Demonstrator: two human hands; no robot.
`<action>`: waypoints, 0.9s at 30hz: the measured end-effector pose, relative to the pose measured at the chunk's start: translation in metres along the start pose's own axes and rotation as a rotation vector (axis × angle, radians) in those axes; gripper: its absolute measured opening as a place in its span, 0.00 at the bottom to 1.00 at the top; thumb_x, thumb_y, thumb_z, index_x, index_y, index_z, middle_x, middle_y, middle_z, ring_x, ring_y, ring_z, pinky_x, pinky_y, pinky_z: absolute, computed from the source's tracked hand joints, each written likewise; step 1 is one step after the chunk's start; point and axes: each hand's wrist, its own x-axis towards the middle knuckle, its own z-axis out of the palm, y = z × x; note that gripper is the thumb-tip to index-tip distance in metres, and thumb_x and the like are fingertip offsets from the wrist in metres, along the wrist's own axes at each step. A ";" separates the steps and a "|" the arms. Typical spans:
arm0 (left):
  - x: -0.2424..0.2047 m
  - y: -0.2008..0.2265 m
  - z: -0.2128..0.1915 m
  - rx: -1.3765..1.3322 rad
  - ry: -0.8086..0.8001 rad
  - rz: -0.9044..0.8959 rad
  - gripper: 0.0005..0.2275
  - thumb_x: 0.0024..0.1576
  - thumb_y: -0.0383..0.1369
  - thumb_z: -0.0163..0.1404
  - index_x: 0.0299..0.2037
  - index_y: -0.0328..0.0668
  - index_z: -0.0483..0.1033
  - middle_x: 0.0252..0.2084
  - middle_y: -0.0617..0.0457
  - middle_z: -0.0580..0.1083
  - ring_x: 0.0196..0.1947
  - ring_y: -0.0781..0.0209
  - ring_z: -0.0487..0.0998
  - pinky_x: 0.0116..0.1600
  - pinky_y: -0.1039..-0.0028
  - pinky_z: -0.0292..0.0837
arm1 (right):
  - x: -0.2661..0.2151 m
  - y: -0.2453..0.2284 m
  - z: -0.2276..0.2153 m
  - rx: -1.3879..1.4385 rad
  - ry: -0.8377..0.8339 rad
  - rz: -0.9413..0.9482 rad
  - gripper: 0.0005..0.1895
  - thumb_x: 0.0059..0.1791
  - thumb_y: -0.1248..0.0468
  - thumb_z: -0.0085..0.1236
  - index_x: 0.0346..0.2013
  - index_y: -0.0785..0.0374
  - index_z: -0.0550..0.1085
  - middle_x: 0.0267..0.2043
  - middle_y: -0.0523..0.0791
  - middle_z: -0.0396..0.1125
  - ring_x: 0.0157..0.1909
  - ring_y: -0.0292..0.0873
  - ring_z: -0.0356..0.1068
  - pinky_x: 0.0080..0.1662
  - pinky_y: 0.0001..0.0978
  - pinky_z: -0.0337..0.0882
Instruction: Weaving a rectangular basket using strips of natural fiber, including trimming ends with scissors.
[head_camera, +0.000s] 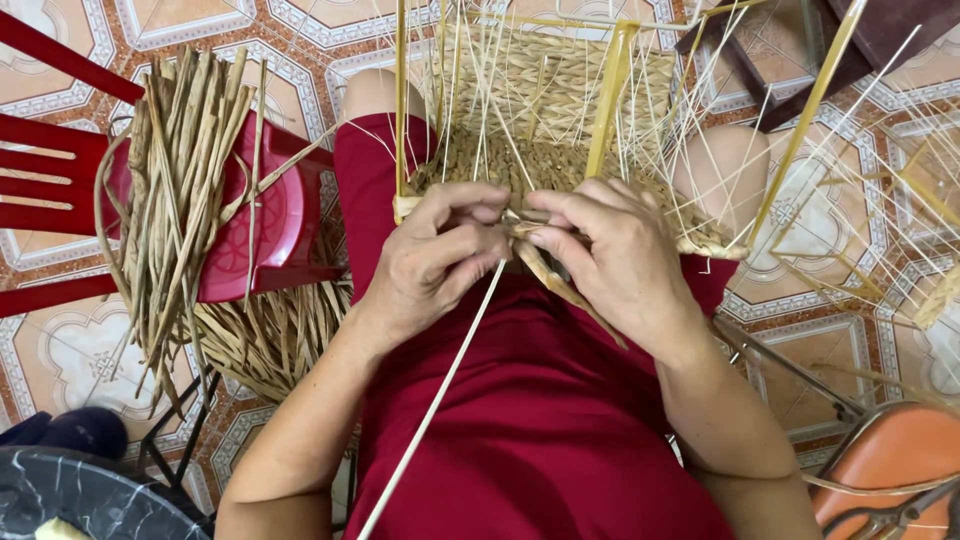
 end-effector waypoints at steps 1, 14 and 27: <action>-0.001 -0.001 0.001 -0.030 0.007 0.007 0.05 0.59 0.26 0.61 0.41 0.39 0.78 0.61 0.51 0.71 0.53 0.58 0.78 0.55 0.72 0.79 | 0.001 0.004 0.001 0.012 -0.040 -0.012 0.15 0.49 0.61 0.66 0.49 0.59 0.80 0.34 0.41 0.69 0.40 0.43 0.68 0.45 0.39 0.63; 0.019 0.018 0.009 0.129 0.025 -0.066 0.04 0.62 0.25 0.56 0.43 0.38 0.74 0.44 0.51 0.80 0.40 0.61 0.80 0.44 0.72 0.79 | -0.015 -0.015 0.007 -0.333 0.102 -0.119 0.08 0.48 0.61 0.68 0.39 0.58 0.78 0.37 0.43 0.66 0.45 0.46 0.66 0.48 0.41 0.60; 0.048 0.013 0.008 -0.040 -0.270 -0.233 0.09 0.61 0.28 0.53 0.49 0.39 0.71 0.35 0.47 0.80 0.27 0.61 0.83 0.34 0.73 0.82 | -0.046 0.005 -0.037 -0.174 -0.024 0.028 0.09 0.50 0.61 0.67 0.45 0.54 0.81 0.39 0.38 0.72 0.39 0.40 0.68 0.44 0.37 0.59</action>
